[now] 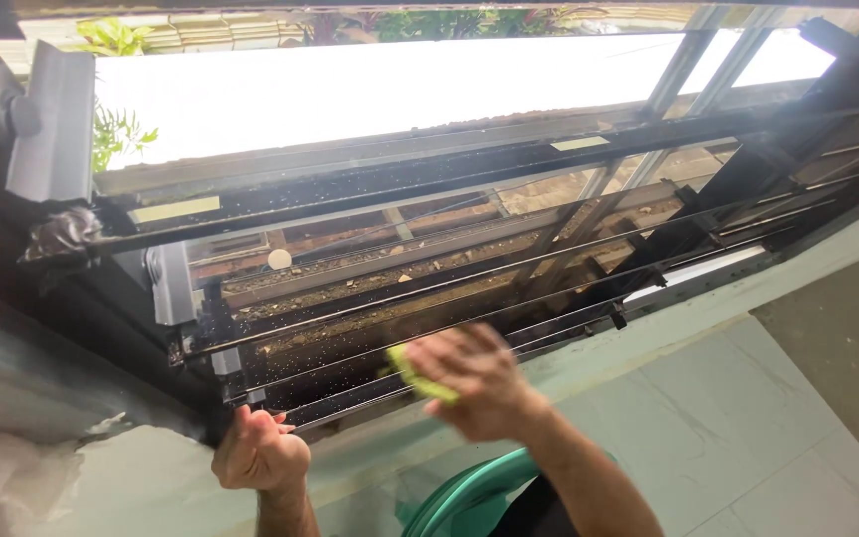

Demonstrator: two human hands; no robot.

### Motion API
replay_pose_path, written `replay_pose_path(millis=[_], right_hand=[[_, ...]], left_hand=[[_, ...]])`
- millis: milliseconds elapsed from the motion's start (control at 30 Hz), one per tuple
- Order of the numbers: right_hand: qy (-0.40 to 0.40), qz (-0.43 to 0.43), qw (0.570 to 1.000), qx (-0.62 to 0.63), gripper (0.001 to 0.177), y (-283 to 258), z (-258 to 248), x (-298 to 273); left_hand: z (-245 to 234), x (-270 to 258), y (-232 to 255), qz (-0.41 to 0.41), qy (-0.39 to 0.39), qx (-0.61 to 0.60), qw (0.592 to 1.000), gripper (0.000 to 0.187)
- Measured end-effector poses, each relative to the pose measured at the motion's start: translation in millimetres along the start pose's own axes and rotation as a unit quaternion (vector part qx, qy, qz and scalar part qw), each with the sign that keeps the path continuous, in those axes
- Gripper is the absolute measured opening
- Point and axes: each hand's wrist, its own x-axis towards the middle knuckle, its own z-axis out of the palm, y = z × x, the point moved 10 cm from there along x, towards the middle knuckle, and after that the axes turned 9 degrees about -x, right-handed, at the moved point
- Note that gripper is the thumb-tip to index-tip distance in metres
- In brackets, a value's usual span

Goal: The person cleans the glass slats of a louvered window by wiping each one with a cloth. They move from slat to slat, cleaning the surfaces and edges of the glass panels.

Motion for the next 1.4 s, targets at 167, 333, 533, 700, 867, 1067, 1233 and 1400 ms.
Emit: replay_pose_path(millis=[167, 333, 533, 700, 867, 1067, 1233, 1400], right_hand=[[0.08, 0.246, 0.948, -0.184, 0.029, 186, -46, -129], [0.053, 0.186, 0.945, -0.265, 0.029, 150, -39, -90], [-0.057, 0.116, 0.991, 0.037, 0.026, -56, 32, 75], [0.018, -0.055, 0.998, 0.03, 0.051, -92, 4, 83], [-0.109, 0.304, 0.92, -0.221, 0.024, 127, 3, -52], [0.033, 0.113, 0.921, -0.37, 0.036, 155, -13, -106], [0.046, 0.089, 0.991, -0.087, 0.023, -58, 54, 48], [0.092, -0.048, 0.994, -0.043, 0.047, -173, 48, 113]], left_hand=[[-5, 1, -2, -0.001, 0.002, 0.026, 1.0, 0.024], [-12, 2, -3, 0.008, 0.0, 0.003, 1.0, 0.023], [-7, 16, 24, 0.032, -0.015, 0.028, 0.999, 0.027], [-2, 22, 20, 0.021, -0.048, 0.029, 0.998, 0.029], [-1, 30, 31, 0.064, -0.047, 0.029, 0.996, 0.031], [-11, 42, 36, 0.075, -0.047, 0.028, 0.996, 0.033], [-23, 44, 31, 0.057, -0.032, 0.017, 0.998, 0.034], [-22, 53, 45, 0.068, -0.062, 0.024, 0.995, 0.03]])
